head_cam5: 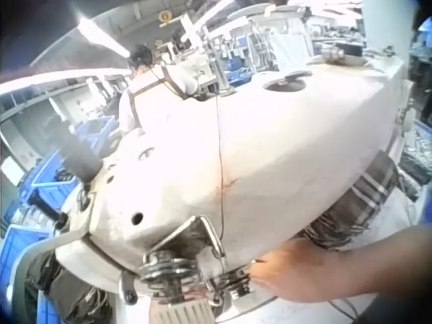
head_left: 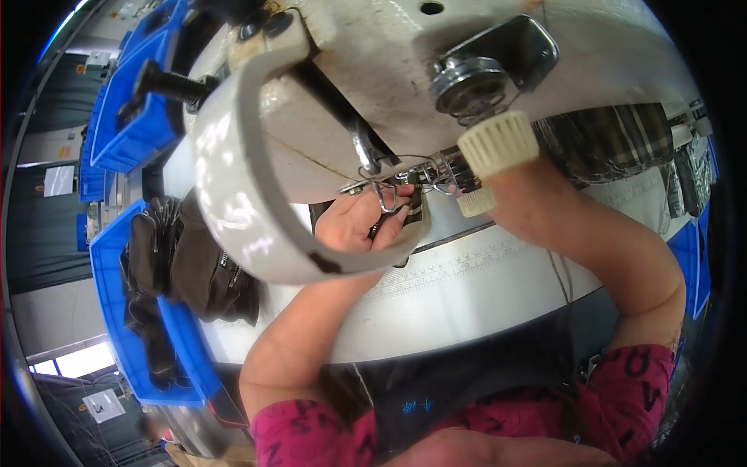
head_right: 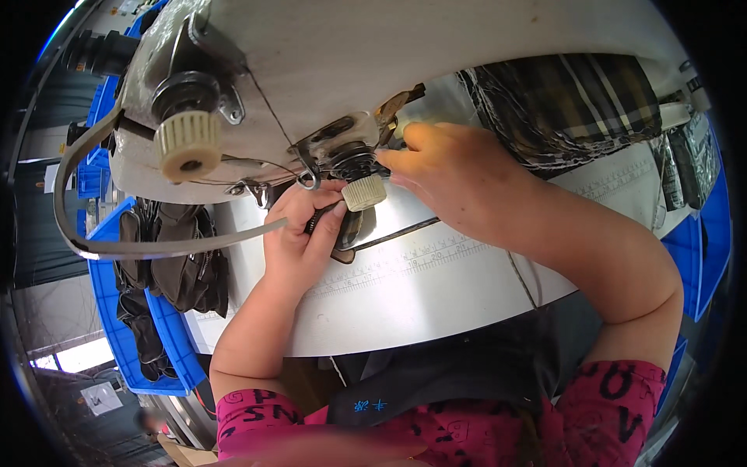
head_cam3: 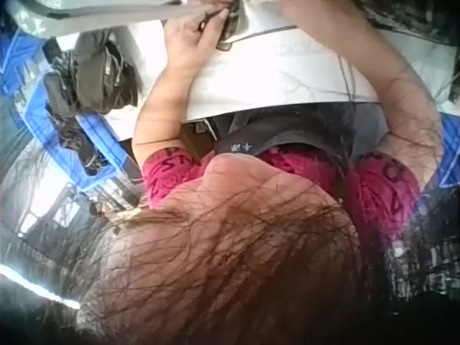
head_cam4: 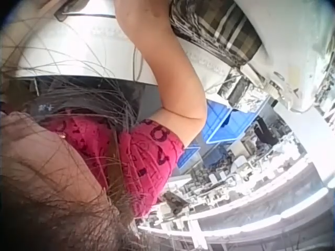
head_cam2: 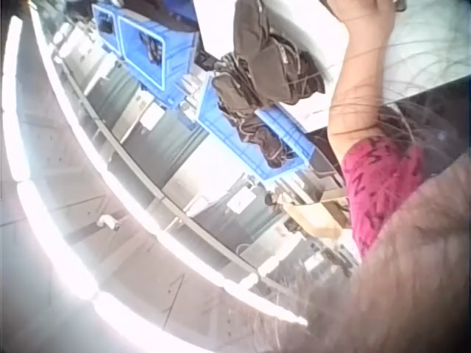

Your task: Sewing together small leather components using an industrial sewing machine.

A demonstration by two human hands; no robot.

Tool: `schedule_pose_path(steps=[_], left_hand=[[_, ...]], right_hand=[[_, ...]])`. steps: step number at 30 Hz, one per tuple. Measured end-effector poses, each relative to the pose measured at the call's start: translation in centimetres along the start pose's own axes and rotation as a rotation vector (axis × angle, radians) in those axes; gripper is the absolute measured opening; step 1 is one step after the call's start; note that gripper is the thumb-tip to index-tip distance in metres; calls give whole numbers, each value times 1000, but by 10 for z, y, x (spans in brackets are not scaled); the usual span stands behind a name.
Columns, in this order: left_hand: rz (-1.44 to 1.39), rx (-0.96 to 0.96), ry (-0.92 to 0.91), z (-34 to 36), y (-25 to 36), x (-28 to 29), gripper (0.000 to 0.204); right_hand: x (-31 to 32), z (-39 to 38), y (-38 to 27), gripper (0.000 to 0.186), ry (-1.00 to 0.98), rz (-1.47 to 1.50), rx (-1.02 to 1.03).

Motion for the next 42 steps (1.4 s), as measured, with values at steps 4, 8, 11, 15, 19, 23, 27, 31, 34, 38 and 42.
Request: schedule_pose_path(steps=[4, 8, 11, 15, 19, 23, 27, 31, 34, 38, 42], left_hand=[[18, -47, 10, 0, 1, 1, 10], [-2, -43, 30, 2, 2, 0, 22], [3, -67, 13, 2, 0, -1, 22], [32, -82, -6, 4, 4, 1, 23], [26, -120, 21, 2, 2, 0, 23], [38, -130, 0, 1, 1, -2, 13], [79, -141, -8, 1, 1, -2, 15], [122, -136, -4, 0, 3, -2, 15], [126, -122, 2, 2, 3, -3, 16], [116, -104, -13, 0, 2, -2, 17], [135, -120, -7, 1, 2, -2, 16]], right_hand=[[6, 0, -3, 27, -13, 36, 18], [3, -1, -2, 27, -55, 63, -17], [5, -1, -2, 27, -64, 73, -29], [8, -1, -4, 27, -45, 73, -8], [2, -1, -2, 27, -42, 53, -5], [-1, 0, 0, 26, -40, 20, -28], [-1, 0, -1, 26, -19, -10, -49], [-2, 0, -2, 26, 10, -26, -27], [-1, 1, 1, 25, 12, -1, -28], [-1, 1, 0, 24, -35, 35, -13], [-2, 2, 0, 24, -42, 39, -34]])
Point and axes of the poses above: each hand's wrist, its own z-axis towards the middle knuckle, its own x-axis out of the back of the hand, y = z × x, the point moved 5 cm from there along z, towards the middle knuckle, and after that the axes turned 10 degrees about -x, right-handed, at the moved point
